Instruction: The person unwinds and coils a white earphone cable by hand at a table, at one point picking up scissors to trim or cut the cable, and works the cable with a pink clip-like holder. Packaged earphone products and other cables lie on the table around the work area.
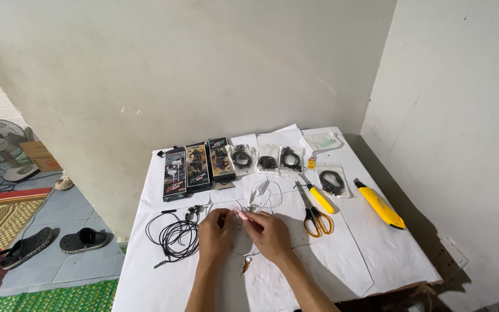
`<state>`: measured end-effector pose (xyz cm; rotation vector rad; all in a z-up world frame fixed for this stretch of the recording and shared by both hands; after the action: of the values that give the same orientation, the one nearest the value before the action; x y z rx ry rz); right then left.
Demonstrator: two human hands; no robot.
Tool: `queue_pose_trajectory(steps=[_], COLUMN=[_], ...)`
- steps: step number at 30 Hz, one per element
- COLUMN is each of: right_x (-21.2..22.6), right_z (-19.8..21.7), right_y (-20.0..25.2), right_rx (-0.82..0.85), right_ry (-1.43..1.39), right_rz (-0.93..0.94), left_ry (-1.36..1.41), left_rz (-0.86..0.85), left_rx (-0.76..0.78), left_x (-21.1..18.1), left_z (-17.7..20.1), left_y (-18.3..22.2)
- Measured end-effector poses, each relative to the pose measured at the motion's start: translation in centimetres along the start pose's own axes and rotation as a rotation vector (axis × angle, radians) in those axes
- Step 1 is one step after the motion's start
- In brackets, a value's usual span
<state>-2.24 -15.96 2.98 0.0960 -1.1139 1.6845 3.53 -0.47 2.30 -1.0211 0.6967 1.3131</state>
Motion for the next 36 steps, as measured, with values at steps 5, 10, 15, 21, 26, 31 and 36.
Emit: queue_pose_trajectory(steps=[5,10,15,21,26,31,36], right_x=[1.0,0.2,0.1,0.4,0.0,-0.2,0.1], right_z=[1.1,0.7,0.5,0.9,0.6,0.5,0.6], right_y=[0.3,0.2,0.3,0.0,0.2,0.3,0.1], right_rx=[-0.037,-0.033,-0.026,-0.069,-0.053,-0.056,-0.083], right_ry=[-0.105,-0.179,-0.060,-0.245,-0.147,-0.175,-0.125], right_rz=[0.074,0.051,0.023,0.080,0.100,0.105,0.058], left_ry=[0.029,0.021,0.010,0.015,0.019,0.030,0.071], left_rz=[-0.022,-0.011,-0.035,-0.030,-0.044,-0.024,-0.019], left_rx=[-0.001,-0.006,-0.036,-0.025,-0.023,0.006,0.023], left_x=[0.4,0.7,1.3,1.3,0.9,0.5,0.2], left_z=[0.0,-0.2,-0.4,-0.3,-0.2,-0.1,-0.1], left_y=[0.3,0.0,-0.2,-0.2,0.0,0.0,0.2])
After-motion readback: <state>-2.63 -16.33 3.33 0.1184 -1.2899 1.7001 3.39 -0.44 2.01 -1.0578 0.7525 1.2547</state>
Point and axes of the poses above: each hand's wrist, its own y-axis away from the middle knuckle, its own z-axis out of the back of the hand, x = y × z, the point moved 4 cm from there along -y, towards the middle knuckle, and after that the axes turned 15 degrees about z, right-handed, at the moved point
